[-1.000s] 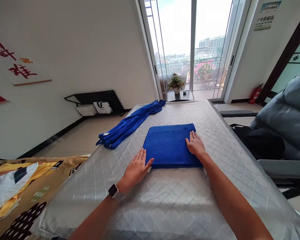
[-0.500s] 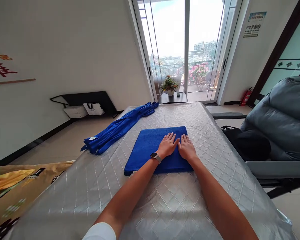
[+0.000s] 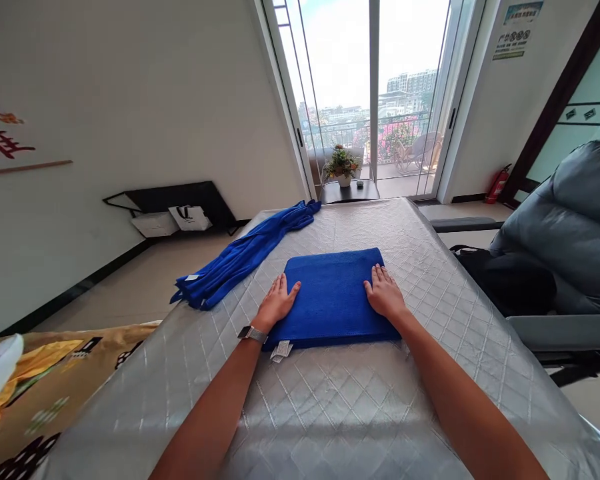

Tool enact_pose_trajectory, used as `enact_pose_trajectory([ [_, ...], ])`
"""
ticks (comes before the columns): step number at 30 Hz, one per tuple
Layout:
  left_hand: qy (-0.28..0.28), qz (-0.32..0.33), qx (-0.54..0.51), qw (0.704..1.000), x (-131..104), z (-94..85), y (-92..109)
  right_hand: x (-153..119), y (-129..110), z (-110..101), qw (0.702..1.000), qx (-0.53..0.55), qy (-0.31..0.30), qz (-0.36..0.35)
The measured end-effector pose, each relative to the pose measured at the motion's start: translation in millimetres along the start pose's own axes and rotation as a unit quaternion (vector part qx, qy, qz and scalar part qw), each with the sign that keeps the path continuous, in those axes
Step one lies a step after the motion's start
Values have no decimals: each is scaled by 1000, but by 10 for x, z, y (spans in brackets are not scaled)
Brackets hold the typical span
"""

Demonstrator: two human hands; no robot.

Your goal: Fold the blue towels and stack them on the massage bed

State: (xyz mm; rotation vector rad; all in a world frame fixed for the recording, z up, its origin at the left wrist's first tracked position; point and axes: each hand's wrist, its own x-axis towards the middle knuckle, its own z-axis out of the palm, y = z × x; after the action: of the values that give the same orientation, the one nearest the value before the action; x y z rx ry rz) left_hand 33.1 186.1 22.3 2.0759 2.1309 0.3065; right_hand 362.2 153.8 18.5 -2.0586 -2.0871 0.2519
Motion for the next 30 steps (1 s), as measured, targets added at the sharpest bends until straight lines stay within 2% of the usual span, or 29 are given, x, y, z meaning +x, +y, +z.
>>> enact_pose_trajectory([
  [6,3,1,-1,1000,-15,-15,39,89,-6,-129,998,-39,-50,2],
  [12,6,7,8,1000,-39,-18,27,607,-53,-243,999,-27,-23,-21],
  [17,7,9,17,1000,-29,-2,-16,945,-11,-101,1000,1,-18,-2],
  [23,0,10,23,1000,-28,-16,2,996,86,98,1000,23,12,2],
  [28,-17,6,40,999,-31,-109,-43,998,76,87,999,44,6,6],
  [30,-3,-3,65,998,-43,-166,-17,994,57,69,999,52,8,6],
])
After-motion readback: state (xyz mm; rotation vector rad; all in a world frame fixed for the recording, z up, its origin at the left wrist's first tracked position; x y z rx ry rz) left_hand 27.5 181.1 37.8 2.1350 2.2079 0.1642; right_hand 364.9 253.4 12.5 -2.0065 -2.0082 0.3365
